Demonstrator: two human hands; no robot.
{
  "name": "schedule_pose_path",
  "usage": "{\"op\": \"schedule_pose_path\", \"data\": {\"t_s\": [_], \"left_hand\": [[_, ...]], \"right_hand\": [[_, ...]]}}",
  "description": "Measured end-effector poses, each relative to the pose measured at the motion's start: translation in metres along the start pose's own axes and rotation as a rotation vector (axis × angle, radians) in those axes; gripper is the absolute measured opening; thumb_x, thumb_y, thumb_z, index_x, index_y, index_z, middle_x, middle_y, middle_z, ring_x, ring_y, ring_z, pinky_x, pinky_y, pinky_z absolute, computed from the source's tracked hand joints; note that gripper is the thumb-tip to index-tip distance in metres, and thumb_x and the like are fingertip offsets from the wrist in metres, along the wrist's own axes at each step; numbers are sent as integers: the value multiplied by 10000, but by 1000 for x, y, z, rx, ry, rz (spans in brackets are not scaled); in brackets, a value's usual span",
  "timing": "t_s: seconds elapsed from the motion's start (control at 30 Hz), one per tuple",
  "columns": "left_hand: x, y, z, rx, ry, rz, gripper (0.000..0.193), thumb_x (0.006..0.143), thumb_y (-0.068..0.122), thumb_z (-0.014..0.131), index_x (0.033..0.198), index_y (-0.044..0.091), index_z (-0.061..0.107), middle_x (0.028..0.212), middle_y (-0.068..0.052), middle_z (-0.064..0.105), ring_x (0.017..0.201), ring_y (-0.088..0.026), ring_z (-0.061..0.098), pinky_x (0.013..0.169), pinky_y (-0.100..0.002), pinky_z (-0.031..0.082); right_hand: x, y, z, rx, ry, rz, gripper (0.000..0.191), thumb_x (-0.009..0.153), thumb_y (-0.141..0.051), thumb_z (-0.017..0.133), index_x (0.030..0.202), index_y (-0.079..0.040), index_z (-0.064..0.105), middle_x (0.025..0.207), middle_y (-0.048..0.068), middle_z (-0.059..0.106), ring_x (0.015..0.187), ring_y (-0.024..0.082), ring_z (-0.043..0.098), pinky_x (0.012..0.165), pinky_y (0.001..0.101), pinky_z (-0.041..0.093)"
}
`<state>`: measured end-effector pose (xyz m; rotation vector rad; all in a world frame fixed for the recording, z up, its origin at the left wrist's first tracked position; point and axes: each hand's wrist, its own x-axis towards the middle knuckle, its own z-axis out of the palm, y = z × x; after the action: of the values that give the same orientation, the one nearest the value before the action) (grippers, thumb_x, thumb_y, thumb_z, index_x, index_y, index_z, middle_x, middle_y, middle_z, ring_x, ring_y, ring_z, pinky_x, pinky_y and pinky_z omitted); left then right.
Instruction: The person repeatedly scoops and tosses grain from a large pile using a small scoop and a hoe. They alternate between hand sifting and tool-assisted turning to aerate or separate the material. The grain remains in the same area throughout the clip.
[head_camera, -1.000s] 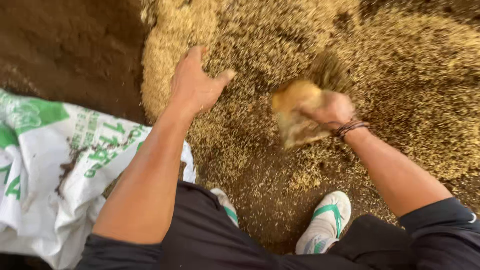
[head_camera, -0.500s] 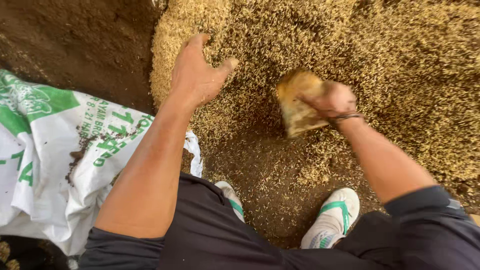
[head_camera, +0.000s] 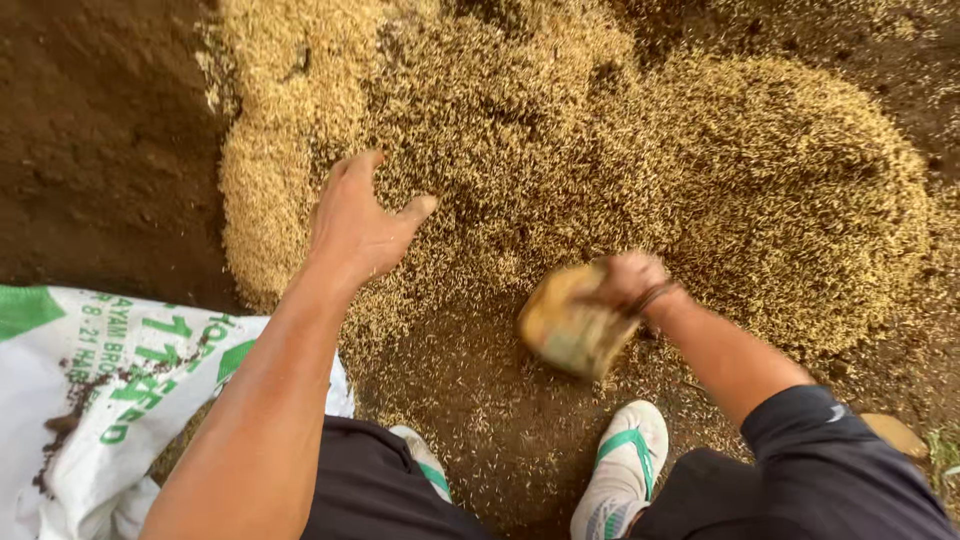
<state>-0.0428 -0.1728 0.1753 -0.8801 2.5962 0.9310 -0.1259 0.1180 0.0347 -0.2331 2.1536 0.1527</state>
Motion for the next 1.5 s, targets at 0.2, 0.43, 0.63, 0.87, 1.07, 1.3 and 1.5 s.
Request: {"op": "schedule_pose_path", "data": {"t_s": [0.2,0.43,0.63,0.87,1.07,1.3,1.5], "left_hand": [[12,1,6,42,-6,-36,862,810,466,741,1480,106,334,1559,-129,305,1412,-312,347,1146,-569,278],[19,7,9,29,-9,-17,868,812,459,746,1484,97,332,1564,-135,296,1429,-310,329,1168,-574,233],[18,26,24,19,-43,9,860,817,449,738,1488,105,324,1572,-139,276,1431,-323,312,1168,-567,248],[23,17,18,32,-41,-48,883,804,441,744,1503,112,316,1571,-140,288,1438,-321,318,1176,-573,238],[23,15,16,20,-42,-16,879,813,457,739,1491,97,310,1576,-140,257,1439,-321,294,1172,-588,189],[20,9,7,-5,-30,-25,860,814,445,741,1489,101,335,1575,-151,280,1440,-329,311,1179,-570,232],[23,28,26,1,-64,10,870,808,437,743,1493,112,316,1579,-133,270,1444,-314,296,1180,-579,196]], "right_hand": [[-3,65,-103,-53,611,154,797,797,-772,582,1299,-155,620,731,53,688,568,130,585,453,271,453],[23,44,-65,328,619,-143,669,856,-713,584,1169,-128,661,708,55,634,550,129,535,459,273,430],[46,-101,24,192,253,-356,585,890,-666,567,1127,-139,654,735,44,605,564,109,513,490,259,436],[70,-15,-71,115,419,7,492,931,-612,548,1077,-152,647,766,32,570,581,86,487,525,242,444],[51,77,-146,110,738,329,617,839,-724,639,919,-114,674,721,37,542,582,122,492,465,273,415],[67,96,-119,143,1034,56,584,978,-634,582,793,-80,587,661,36,546,501,102,437,437,270,373],[93,-63,-7,285,424,-234,686,826,-658,705,1203,-93,612,1055,89,665,872,172,638,783,299,544]]}}
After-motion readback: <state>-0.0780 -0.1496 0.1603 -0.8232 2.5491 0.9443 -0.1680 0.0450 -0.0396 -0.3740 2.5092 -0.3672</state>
